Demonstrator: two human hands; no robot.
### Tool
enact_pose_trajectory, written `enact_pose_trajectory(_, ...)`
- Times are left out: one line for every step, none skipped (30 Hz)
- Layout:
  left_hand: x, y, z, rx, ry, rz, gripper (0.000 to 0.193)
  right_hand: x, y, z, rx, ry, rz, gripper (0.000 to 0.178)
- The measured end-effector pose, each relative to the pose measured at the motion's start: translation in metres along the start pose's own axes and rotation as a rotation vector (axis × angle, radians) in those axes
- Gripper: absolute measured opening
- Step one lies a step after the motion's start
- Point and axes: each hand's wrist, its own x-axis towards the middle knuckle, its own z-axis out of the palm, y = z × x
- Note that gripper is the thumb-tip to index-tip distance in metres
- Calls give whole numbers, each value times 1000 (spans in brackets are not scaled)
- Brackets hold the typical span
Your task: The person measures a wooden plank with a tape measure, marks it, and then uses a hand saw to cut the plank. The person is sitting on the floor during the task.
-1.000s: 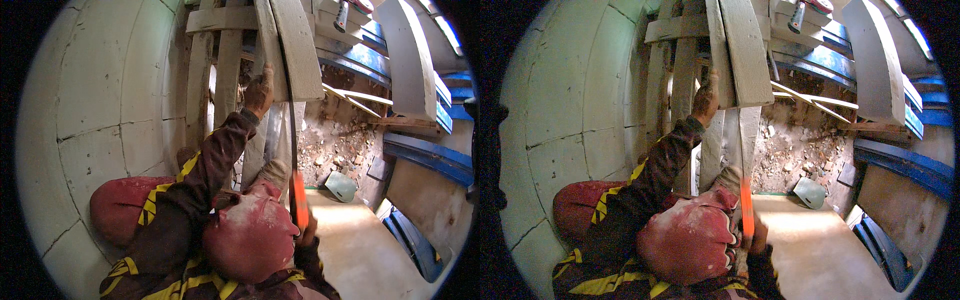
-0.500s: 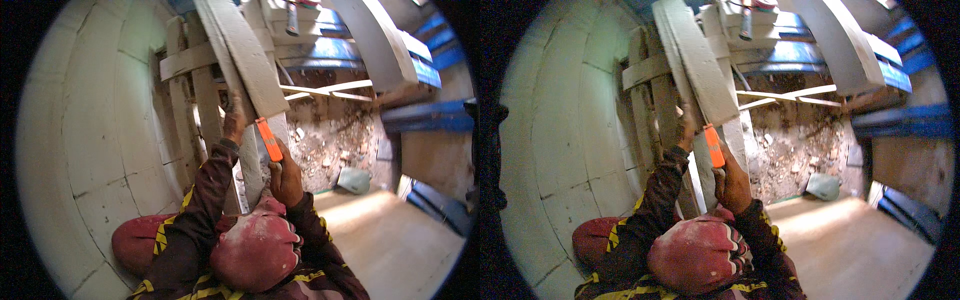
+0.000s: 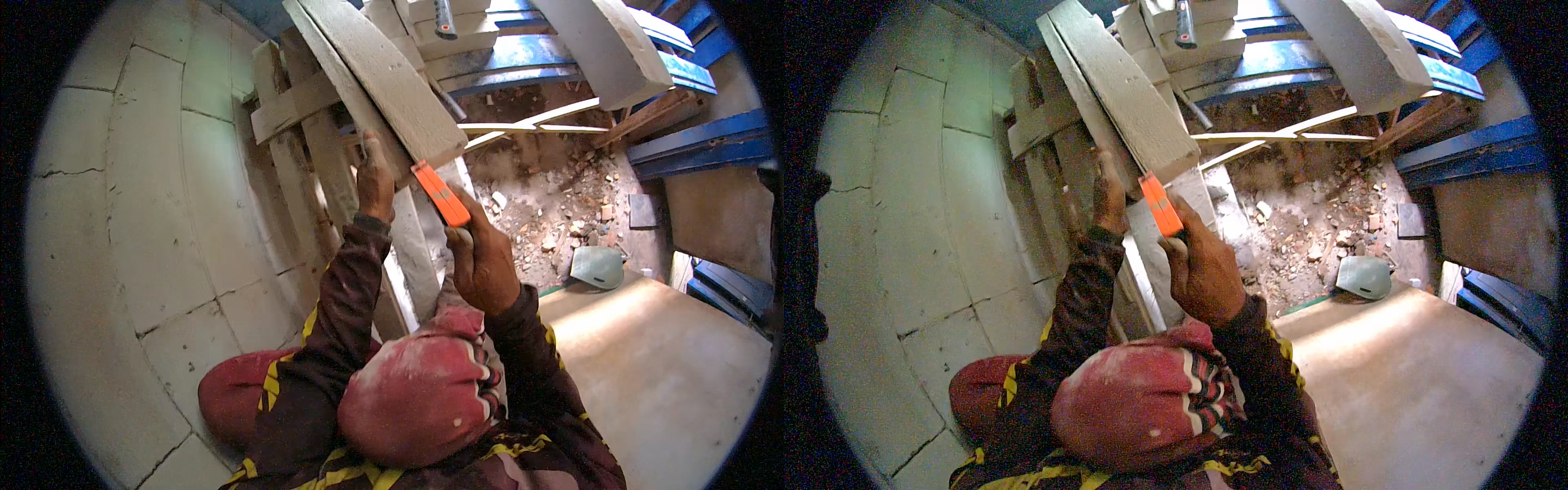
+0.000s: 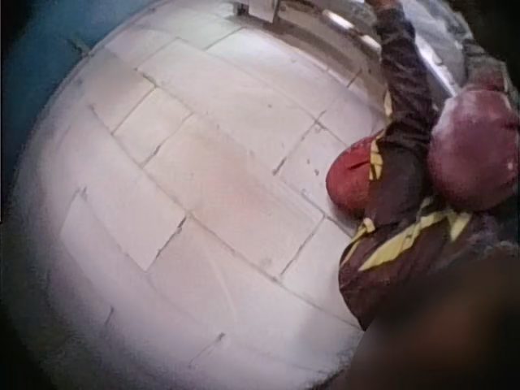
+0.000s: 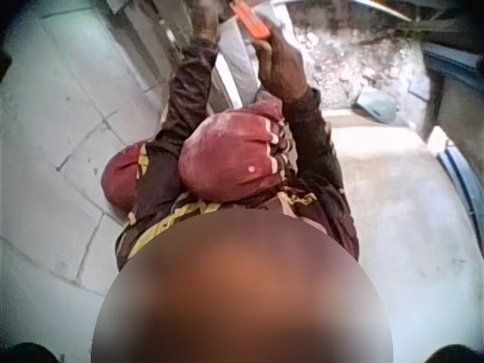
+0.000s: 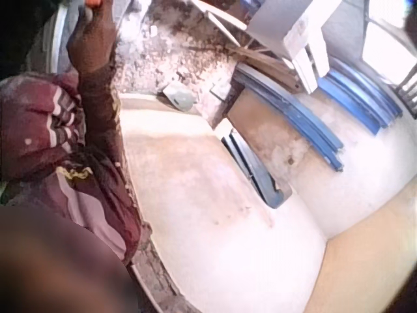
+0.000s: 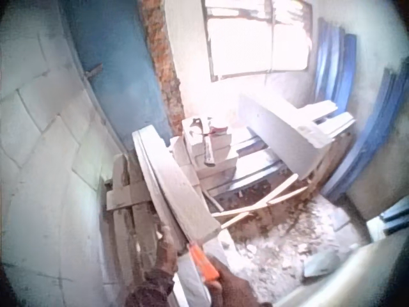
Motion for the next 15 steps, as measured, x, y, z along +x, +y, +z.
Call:
enact_pose_trajectory(1, -1, -5, 40, 1, -17, 83, -1, 1, 4, 6, 9, -20, 54)
enact_pose_trajectory(4, 0, -10, 173, -5, -72, 82, -9, -1, 2, -58, -44, -49, 55)
enact_pose_trajectory(3, -2, -14, 217, -2, -92, 81, -29, -3, 0, 7, -16, -7, 57)
enact_pose_trajectory(6, -1, -17, 294, -2, -130, 78, -54, -11, -13, -72, -36, 89, 57)
enact_pose_trajectory(4, -3, -17, 334, 7, -154, 78, -82, -15, -23, -35, 30, 45, 55)
enact_pose_trajectory(3, -3, -16, 361, 36, -184, 80, -109, -23, -34, -34, -16, 174, 53)
enact_pose_trajectory(1, -5, -12, 350, 128, 68, 82, -123, -23, -40, 9, -37, 140, 53)
enact_pose_trajectory(-2, -6, -5, 364, 220, 153, 89, -128, -20, -44, -6, -46, 154, 53)
enact_pose_trajectory(-1, -5, -5, 464, 86, -37, 93, -127, -16, -44, -36, -65, 255, 53)
enact_pose_trajectory(-4, -4, 0, 402, 157, 43, 96, -114, -5, -39, -39, -29, 212, 52)
enact_pose_trajectory(-4, -2, 2, 428, 196, 99, 100, -95, 4, -31, -51, -8, 227, 51)
enact_pose_trajectory(-5, 2, 2, 437, 196, 151, 100, -65, 19, -20, -75, 19, 68, 51)
enact_pose_trajectory(-5, 6, 1, 443, 157, 134, 99, -47, 26, -12, -114, 6, 133, 51)
enact_pose_trajectory(-4, 11, 0, 382, 120, 73, 98, -31, 33, -4, -71, -13, 44, 51)
enact_pose_trajectory(-6, 14, -3, 389, 96, 28, 97, -30, 31, -1, -20, -60, 146, 49)
